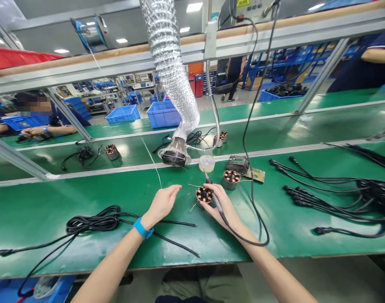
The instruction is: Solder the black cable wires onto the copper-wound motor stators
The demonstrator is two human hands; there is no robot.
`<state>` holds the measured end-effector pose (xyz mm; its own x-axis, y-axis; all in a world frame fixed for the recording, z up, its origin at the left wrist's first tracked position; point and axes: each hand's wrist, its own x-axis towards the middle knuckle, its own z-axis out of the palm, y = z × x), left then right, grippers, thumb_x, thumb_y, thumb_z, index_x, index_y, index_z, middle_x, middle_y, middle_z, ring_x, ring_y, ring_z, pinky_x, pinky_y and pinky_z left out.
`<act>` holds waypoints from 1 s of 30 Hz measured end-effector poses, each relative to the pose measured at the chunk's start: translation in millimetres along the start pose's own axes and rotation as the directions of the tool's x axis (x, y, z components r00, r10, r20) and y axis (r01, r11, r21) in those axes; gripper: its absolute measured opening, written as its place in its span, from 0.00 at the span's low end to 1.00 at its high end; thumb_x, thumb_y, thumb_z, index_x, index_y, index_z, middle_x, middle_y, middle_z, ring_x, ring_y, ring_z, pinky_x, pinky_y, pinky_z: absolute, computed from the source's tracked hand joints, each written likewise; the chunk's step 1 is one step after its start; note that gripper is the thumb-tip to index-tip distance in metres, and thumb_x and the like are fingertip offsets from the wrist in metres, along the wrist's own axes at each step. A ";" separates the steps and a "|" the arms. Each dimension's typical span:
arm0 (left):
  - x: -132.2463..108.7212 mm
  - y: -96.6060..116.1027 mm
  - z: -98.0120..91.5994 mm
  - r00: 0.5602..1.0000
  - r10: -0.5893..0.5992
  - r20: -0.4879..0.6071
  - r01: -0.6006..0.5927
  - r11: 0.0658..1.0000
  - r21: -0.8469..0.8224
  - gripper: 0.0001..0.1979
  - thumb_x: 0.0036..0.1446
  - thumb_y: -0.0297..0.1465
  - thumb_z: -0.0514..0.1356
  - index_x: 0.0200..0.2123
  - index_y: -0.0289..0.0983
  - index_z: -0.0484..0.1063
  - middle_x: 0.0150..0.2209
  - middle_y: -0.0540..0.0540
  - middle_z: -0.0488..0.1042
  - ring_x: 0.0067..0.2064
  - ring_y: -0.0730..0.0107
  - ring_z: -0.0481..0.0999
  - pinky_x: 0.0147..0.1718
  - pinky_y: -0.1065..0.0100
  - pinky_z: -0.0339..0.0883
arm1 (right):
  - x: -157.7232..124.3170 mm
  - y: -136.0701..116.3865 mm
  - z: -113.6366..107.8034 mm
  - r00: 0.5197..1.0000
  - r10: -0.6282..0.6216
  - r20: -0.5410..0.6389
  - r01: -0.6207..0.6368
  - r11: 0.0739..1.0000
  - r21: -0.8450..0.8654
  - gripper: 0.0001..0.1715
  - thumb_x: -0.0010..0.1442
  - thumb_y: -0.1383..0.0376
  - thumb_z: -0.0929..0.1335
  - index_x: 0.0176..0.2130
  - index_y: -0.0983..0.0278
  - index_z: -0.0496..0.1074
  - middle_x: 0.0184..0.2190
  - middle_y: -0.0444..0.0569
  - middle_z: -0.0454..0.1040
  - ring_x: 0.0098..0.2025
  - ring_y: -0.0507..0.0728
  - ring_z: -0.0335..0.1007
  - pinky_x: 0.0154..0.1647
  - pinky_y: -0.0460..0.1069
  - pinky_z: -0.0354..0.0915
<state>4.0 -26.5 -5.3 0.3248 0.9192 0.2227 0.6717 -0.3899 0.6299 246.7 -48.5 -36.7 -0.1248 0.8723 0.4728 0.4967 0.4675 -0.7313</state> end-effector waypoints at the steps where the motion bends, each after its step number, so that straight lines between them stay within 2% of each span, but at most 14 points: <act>1: 9.5 -1.2 2.1 0.998 -0.031 -0.050 0.030 0.999 -0.020 0.21 0.69 0.38 0.45 0.51 0.36 0.74 0.28 0.47 0.76 0.31 0.68 0.74 0.35 0.69 0.65 | 2.8 -0.6 1.2 1.000 -0.016 0.011 0.016 1.000 0.014 0.29 0.57 0.65 0.70 0.57 0.57 0.63 0.52 0.51 0.65 0.53 0.59 0.67 0.57 0.55 0.65; 2: 18.2 -2.6 4.8 0.996 -0.039 -0.080 0.037 0.999 -0.026 0.22 0.69 0.38 0.45 0.51 0.36 0.75 0.28 0.47 0.76 0.31 0.68 0.74 0.35 0.69 0.64 | 5.2 -1.2 2.7 0.999 -0.032 0.021 0.031 0.999 0.028 0.29 0.57 0.65 0.70 0.56 0.57 0.63 0.52 0.51 0.65 0.53 0.59 0.67 0.57 0.55 0.65; 4: 31.8 -6.5 10.4 0.998 0.004 -0.069 -0.005 1.000 -0.011 0.19 0.67 0.38 0.49 0.47 0.37 0.78 0.33 0.45 0.76 0.35 0.67 0.74 0.37 0.68 0.64 | 8.5 -1.9 5.7 0.998 -0.051 0.039 0.049 0.998 0.048 0.29 0.57 0.66 0.70 0.56 0.57 0.63 0.52 0.51 0.65 0.53 0.59 0.68 0.56 0.54 0.65; 7: 40.5 -13.3 15.3 0.997 0.060 0.047 -0.057 0.996 -0.062 0.16 0.63 0.37 0.55 0.34 0.36 0.80 0.35 0.45 0.74 0.38 0.66 0.72 0.39 0.68 0.62 | 10.7 -0.1 8.7 0.997 -0.055 0.057 0.052 0.997 0.056 0.29 0.56 0.66 0.70 0.56 0.57 0.64 0.52 0.51 0.66 0.53 0.59 0.68 0.56 0.54 0.65; 9: 41.3 -15.2 16.5 0.990 0.044 0.130 -0.014 0.974 -0.227 0.16 0.61 0.37 0.56 0.30 0.34 0.79 0.31 0.46 0.73 0.35 0.69 0.70 0.36 0.70 0.61 | 12.6 2.5 9.8 0.995 -0.066 0.069 0.062 0.996 0.065 0.29 0.55 0.67 0.70 0.55 0.57 0.64 0.52 0.51 0.66 0.53 0.58 0.68 0.56 0.54 0.65; 11: 42.0 -12.7 17.9 0.980 -0.005 0.197 0.093 0.892 -0.442 0.17 0.59 0.40 0.58 0.29 0.32 0.77 0.26 0.48 0.70 0.28 0.74 0.66 0.29 0.72 0.57 | 15.8 4.4 11.3 0.992 -0.085 0.091 0.078 0.994 0.078 0.28 0.55 0.68 0.69 0.55 0.57 0.64 0.51 0.50 0.67 0.52 0.58 0.68 0.55 0.53 0.66; 13: 44.5 -6.3 19.9 0.969 -0.077 0.235 0.209 0.758 -0.617 0.19 0.57 0.43 0.59 0.31 0.31 0.76 0.22 0.52 0.64 0.21 0.79 0.57 0.22 0.74 0.49 | 19.7 5.2 13.9 0.988 -0.109 0.112 0.099 0.991 0.092 0.29 0.54 0.68 0.69 0.55 0.57 0.64 0.50 0.50 0.67 0.52 0.58 0.68 0.55 0.53 0.66; 16: 47.4 2.9 21.4 0.958 -0.162 0.236 0.285 0.613 -0.737 0.22 0.54 0.46 0.61 0.34 0.30 0.75 0.20 0.55 0.60 0.18 0.82 0.49 0.19 0.73 0.40 | 22.8 5.9 19.4 0.983 -0.123 0.135 0.108 0.988 0.114 0.28 0.55 0.68 0.69 0.55 0.57 0.64 0.50 0.50 0.67 0.52 0.58 0.68 0.55 0.53 0.66; 18: 43.7 4.2 18.7 0.952 -0.210 0.223 0.306 0.624 -0.719 0.23 0.54 0.48 0.61 0.35 0.30 0.76 0.21 0.54 0.61 0.18 0.81 0.50 0.19 0.73 0.40 | 21.0 7.4 22.8 0.986 -0.103 0.129 0.087 0.988 0.124 0.28 0.56 0.66 0.70 0.55 0.56 0.64 0.51 0.50 0.67 0.52 0.58 0.68 0.55 0.54 0.66; 20: 34.3 1.6 13.1 0.947 -0.253 0.198 0.321 0.709 -0.629 0.23 0.55 0.48 0.59 0.34 0.30 0.76 0.21 0.52 0.64 0.20 0.80 0.54 0.20 0.73 0.44 | 17.0 9.5 24.9 0.991 -0.072 0.114 0.057 0.990 0.127 0.29 0.57 0.64 0.70 0.56 0.56 0.63 0.52 0.51 0.66 0.54 0.59 0.67 0.57 0.54 0.65; 22: 21.9 -2.5 6.8 0.949 -0.233 0.214 0.313 0.792 -0.525 0.21 0.54 0.46 0.61 0.31 0.31 0.76 0.22 0.50 0.67 0.23 0.78 0.58 0.23 0.73 0.49 | 12.8 11.1 25.8 0.993 -0.045 0.110 0.031 0.992 0.125 0.30 0.59 0.61 0.70 0.59 0.55 0.61 0.54 0.51 0.65 0.56 0.59 0.66 0.58 0.55 0.64; 24: 11.4 -5.8 2.2 0.947 -0.167 0.276 0.284 0.837 -0.468 0.20 0.54 0.45 0.62 0.29 0.31 0.75 0.24 0.50 0.68 0.25 0.77 0.59 0.24 0.73 0.50 | 10.0 11.6 25.9 0.994 -0.030 0.109 0.017 0.993 0.120 0.31 0.60 0.60 0.70 0.60 0.54 0.60 0.56 0.52 0.64 0.57 0.59 0.65 0.60 0.55 0.63; 28: 7.5 -7.2 1.5 0.955 -0.093 0.281 0.222 0.853 -0.473 0.21 0.60 0.45 0.57 0.30 0.31 0.75 0.24 0.50 0.67 0.24 0.78 0.57 0.23 0.73 0.47 | 9.7 10.9 25.6 0.996 -0.022 0.091 0.012 0.994 0.112 0.29 0.61 0.59 0.69 0.60 0.55 0.61 0.56 0.52 0.65 0.57 0.59 0.65 0.60 0.55 0.63; 30: 13.9 -5.8 3.8 0.946 -0.100 0.308 0.262 0.794 -0.549 0.22 0.61 0.46 0.56 0.32 0.30 0.76 0.24 0.50 0.67 0.22 0.80 0.54 0.22 0.73 0.44 | 10.8 10.5 25.9 0.996 -0.024 0.090 0.014 0.993 0.117 0.27 0.62 0.59 0.69 0.59 0.55 0.62 0.55 0.51 0.66 0.56 0.59 0.66 0.59 0.54 0.64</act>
<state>7.1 -11.7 -8.7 0.4455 0.8915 -0.0814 0.2528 -0.0381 0.9668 228.2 -30.5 -52.0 -0.2137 0.8700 0.4443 0.3910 0.4930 -0.7772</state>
